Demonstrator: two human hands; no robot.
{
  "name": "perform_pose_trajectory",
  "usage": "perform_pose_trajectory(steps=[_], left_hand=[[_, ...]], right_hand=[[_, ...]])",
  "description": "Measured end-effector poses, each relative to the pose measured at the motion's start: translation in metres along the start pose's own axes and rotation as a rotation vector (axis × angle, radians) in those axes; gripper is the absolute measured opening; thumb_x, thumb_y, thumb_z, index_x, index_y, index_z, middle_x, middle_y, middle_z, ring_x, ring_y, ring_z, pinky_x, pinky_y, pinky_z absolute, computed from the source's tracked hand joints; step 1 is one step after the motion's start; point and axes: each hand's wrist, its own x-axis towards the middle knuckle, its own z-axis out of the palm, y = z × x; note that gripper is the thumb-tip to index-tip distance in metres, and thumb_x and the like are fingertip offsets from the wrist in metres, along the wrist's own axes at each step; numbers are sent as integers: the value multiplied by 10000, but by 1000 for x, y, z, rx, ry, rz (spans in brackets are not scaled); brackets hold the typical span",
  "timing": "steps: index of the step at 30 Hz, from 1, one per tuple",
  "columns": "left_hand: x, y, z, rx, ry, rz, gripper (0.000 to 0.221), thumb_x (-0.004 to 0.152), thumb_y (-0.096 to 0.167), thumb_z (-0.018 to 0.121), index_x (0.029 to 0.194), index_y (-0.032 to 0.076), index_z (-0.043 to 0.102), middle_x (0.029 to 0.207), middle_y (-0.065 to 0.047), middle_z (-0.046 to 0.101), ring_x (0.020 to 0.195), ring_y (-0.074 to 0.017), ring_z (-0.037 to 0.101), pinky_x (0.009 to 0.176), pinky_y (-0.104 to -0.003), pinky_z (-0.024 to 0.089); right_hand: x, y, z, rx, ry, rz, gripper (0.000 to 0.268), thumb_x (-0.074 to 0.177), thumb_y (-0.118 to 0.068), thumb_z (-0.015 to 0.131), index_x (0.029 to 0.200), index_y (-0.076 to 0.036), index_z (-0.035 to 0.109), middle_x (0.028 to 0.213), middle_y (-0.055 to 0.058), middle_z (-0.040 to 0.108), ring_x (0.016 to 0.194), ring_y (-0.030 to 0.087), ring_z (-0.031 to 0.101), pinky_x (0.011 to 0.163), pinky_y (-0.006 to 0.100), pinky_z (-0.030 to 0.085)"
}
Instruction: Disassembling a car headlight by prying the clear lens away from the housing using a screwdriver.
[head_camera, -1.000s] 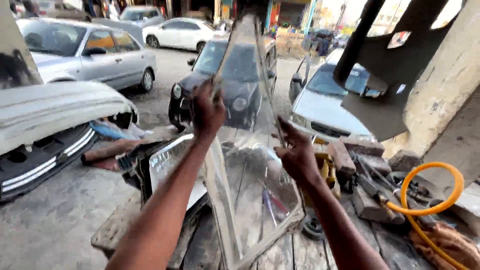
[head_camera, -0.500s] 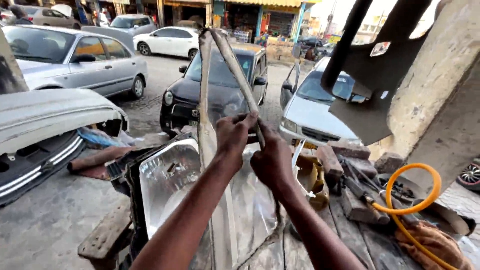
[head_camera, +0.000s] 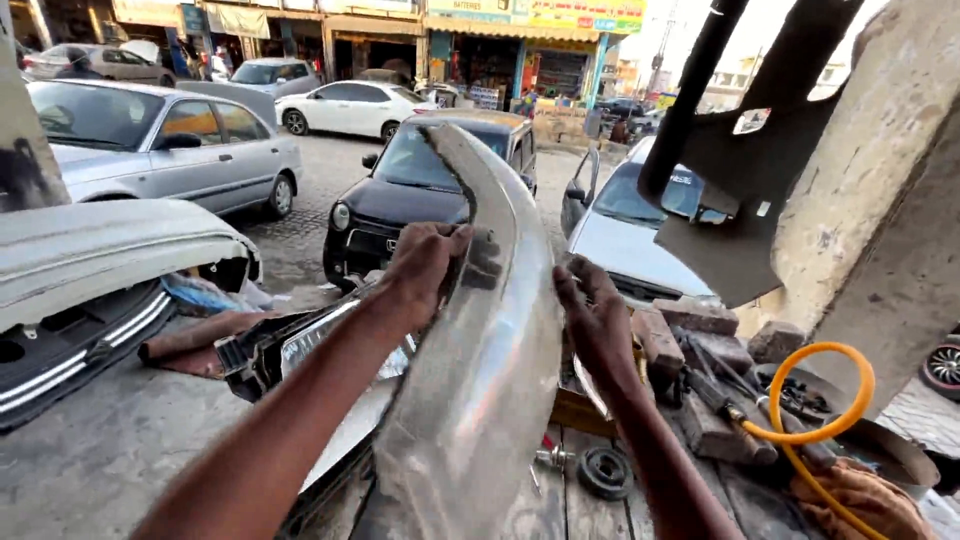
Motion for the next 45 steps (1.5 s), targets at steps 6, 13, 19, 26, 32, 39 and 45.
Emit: perform_pose_trajectory(steps=[6, 13, 19, 26, 32, 39, 45], left_hand=[[62, -38, -30, -47, -365, 89, 274, 968, 186, 711, 922, -83, 739, 667, -218, 697, 497, -270, 699, 494, -334, 597], [24, -4, -8, 116, -495, 65, 261, 974, 135, 661, 875, -100, 716, 642, -188, 690, 447, -224, 682, 401, -340, 579], [70, -48, -6, 362, -325, 255, 397, 1044, 190, 601, 733, -21, 730, 497, -134, 579, 352, -197, 589, 350, -276, 487], [76, -50, -10, 495, -244, 384, 397, 1038, 291, 639, 742, 56, 762, 542, -68, 567, 544, -114, 476, 572, -321, 465], [73, -44, -2, 539, -258, 443, 483, 1007, 366, 618, 596, 113, 616, 558, -31, 520, 603, -152, 508, 625, -352, 424], [39, -20, 4, 525, -304, 387, 498, 949, 457, 672, 603, 100, 663, 478, -26, 489, 429, -138, 489, 459, -325, 388], [40, -34, 16, 443, -360, 253, 388, 955, 367, 717, 772, 25, 739, 507, -82, 545, 345, -134, 524, 318, -269, 403]], right_hand=[[-3, -17, 4, 670, -112, 460, 929, 885, -701, 496, 1499, -3, 522, 1430, 264, 568, 1329, 435, 550, 1097, 600, 386], [-1, 10, -6, 786, 40, 533, 710, 899, -696, 602, 1109, -28, 722, 949, 134, 717, 824, 261, 680, 807, 403, 571], [-1, 16, -11, 631, 233, 519, 639, 883, -674, 655, 962, -40, 669, 781, 99, 638, 606, 219, 608, 530, 349, 562], [-2, 12, -9, 736, 200, 434, 599, 900, -616, 707, 839, -23, 646, 646, 104, 570, 474, 209, 557, 400, 339, 495], [31, 87, -12, 654, 183, 372, 593, 952, -676, 594, 923, -89, 664, 679, 25, 558, 474, 132, 531, 348, 263, 455], [9, 43, -15, 666, 173, 418, 551, 970, -655, 586, 862, -119, 650, 686, 4, 542, 443, 123, 480, 290, 278, 399], [1, 30, -18, 715, 192, 481, 600, 946, -666, 577, 806, -85, 623, 620, 49, 518, 436, 143, 466, 328, 263, 391]])
